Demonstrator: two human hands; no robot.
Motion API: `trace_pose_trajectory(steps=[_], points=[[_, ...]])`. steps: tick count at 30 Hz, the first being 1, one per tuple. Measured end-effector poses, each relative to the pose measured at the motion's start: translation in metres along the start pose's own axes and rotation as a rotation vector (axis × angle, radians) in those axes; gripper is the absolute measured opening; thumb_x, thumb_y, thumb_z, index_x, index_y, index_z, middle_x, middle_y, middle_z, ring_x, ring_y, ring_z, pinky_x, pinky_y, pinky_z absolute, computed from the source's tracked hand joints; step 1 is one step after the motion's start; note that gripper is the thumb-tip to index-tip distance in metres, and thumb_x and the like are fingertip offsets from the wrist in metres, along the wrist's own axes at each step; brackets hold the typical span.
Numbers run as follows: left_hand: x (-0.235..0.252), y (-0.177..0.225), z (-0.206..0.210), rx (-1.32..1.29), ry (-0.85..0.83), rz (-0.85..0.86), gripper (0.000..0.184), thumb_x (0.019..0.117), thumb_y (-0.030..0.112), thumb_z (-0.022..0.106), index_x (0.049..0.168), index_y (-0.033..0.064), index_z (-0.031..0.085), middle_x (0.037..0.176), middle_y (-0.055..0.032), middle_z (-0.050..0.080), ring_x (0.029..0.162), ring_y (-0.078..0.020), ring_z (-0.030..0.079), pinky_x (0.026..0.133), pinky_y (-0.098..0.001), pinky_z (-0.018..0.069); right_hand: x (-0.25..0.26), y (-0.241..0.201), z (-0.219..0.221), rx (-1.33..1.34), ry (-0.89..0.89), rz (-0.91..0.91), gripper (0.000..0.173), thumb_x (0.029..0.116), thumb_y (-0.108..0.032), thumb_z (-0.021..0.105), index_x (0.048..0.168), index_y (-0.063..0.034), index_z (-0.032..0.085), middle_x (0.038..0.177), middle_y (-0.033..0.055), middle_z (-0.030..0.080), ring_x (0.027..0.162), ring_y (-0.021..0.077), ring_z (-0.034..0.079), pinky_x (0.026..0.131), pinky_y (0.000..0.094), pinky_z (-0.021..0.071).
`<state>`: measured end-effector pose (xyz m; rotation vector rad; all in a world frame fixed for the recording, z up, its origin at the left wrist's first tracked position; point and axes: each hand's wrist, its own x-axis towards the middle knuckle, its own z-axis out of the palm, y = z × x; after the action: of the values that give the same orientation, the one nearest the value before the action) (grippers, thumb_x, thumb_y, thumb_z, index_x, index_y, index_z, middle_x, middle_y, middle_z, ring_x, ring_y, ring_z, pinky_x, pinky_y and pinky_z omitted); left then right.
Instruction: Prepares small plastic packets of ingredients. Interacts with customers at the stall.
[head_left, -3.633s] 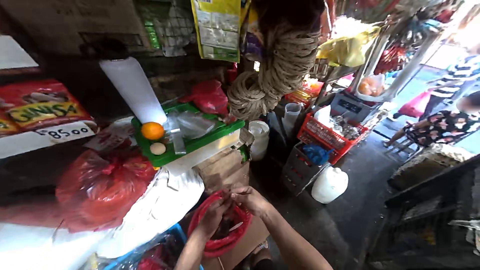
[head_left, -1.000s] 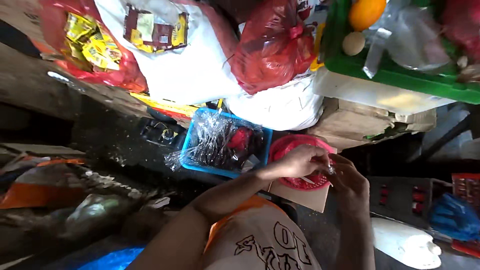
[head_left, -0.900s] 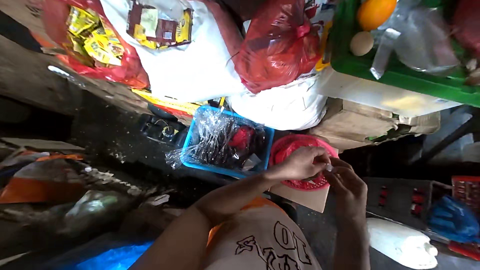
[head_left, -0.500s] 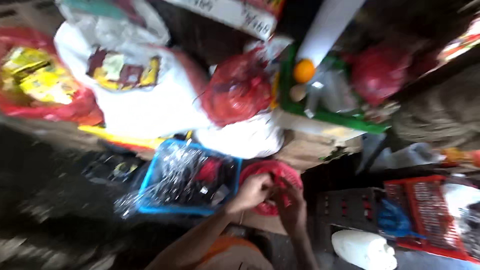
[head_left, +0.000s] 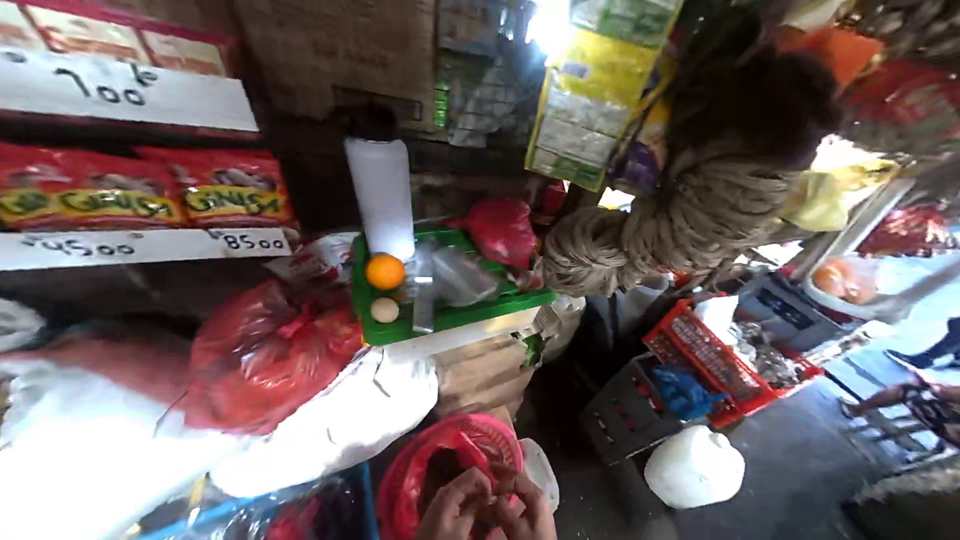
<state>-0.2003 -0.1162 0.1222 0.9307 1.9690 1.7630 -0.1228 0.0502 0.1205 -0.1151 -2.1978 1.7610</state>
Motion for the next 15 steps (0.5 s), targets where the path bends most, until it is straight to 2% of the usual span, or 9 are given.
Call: trace_pose_trajectory(steps=[2,5,7,9,11,13,15], points=[[0.005,0.002,0.006,-0.047,-0.012,-0.068,0.01,0.0991,0.007,0.062,0.109,0.0045,0.065,0.096,-0.0042,0.072,0.087,-0.0132,0.07,0.082,-0.034,0.0612,-0.002,-0.004,-0.01,-0.14,0.012,-0.11,0.014,0.089,-0.009,0.072,0.103,-0.0073,0.076,0.136,0.0071,0.067,0.132,0.0185,0.059,0.112,0.0429,0.0507],[0.012,0.006,0.008,-0.059,-0.039,-0.052,0.011,0.099,0.007,0.062,0.109,0.0042,0.064,0.096,-0.0042,0.071,0.084,-0.0134,0.07,0.077,-0.033,0.0616,0.003,-0.008,-0.02,-0.249,-0.006,-0.133,0.006,0.0875,-0.016,0.076,0.093,-0.0144,0.078,0.139,-0.0002,0.066,0.135,0.0163,0.057,0.113,0.0449,0.0496],[0.014,0.006,0.01,-0.06,-0.068,0.01,0.009,0.1005,0.006,0.06,0.108,0.0038,0.064,0.096,-0.0044,0.07,0.085,-0.0132,0.069,0.078,-0.0319,0.061,0.004,-0.004,-0.022,-0.106,-0.036,-0.07,0.004,0.0884,-0.011,0.071,0.091,-0.0109,0.074,0.132,0.0025,0.069,0.129,0.0161,0.06,0.109,0.0419,0.0522],[0.019,0.004,0.012,-0.067,-0.075,0.086,0.01,0.1011,0.004,0.057,0.108,0.0042,0.064,0.098,-0.0044,0.07,0.087,-0.013,0.069,0.08,-0.032,0.061,0.007,-0.001,-0.019,0.147,-0.015,0.036,0.01,0.0906,-0.003,0.062,0.091,-0.0037,0.072,0.116,0.01,0.073,0.11,0.0195,0.069,0.093,0.0395,0.059],[0.02,-0.001,0.012,-0.08,-0.073,0.132,0.011,0.1008,0.003,0.055,0.106,0.0057,0.065,0.105,-0.0047,0.071,0.093,-0.0137,0.069,0.084,-0.0333,0.0608,0.008,-0.001,-0.014,0.359,0.003,0.188,0.015,0.0939,-0.005,0.057,0.089,-0.0013,0.071,0.109,0.0133,0.073,0.1,0.0214,0.069,0.085,0.0397,0.0583],[0.018,-0.004,0.011,-0.102,-0.058,0.152,0.013,0.101,0.002,0.054,0.105,0.0066,0.066,0.113,-0.0056,0.07,0.104,-0.0157,0.068,0.091,-0.0352,0.0592,0.007,-0.001,-0.01,0.476,0.012,0.296,0.016,0.0946,-0.009,0.056,0.093,-0.0023,0.07,0.103,0.0117,0.072,0.089,0.0194,0.067,0.077,0.0383,0.0577],[0.018,-0.006,0.008,-0.117,-0.027,0.141,0.015,0.1002,0.001,0.054,0.105,0.0059,0.067,0.112,-0.0058,0.07,0.103,-0.016,0.068,0.091,-0.0352,0.0591,0.005,-0.002,-0.009,0.571,-0.023,0.332,0.02,0.0936,-0.009,0.057,0.107,-0.0024,0.069,0.106,0.0119,0.071,0.092,0.0209,0.067,0.081,0.0413,0.0581]])
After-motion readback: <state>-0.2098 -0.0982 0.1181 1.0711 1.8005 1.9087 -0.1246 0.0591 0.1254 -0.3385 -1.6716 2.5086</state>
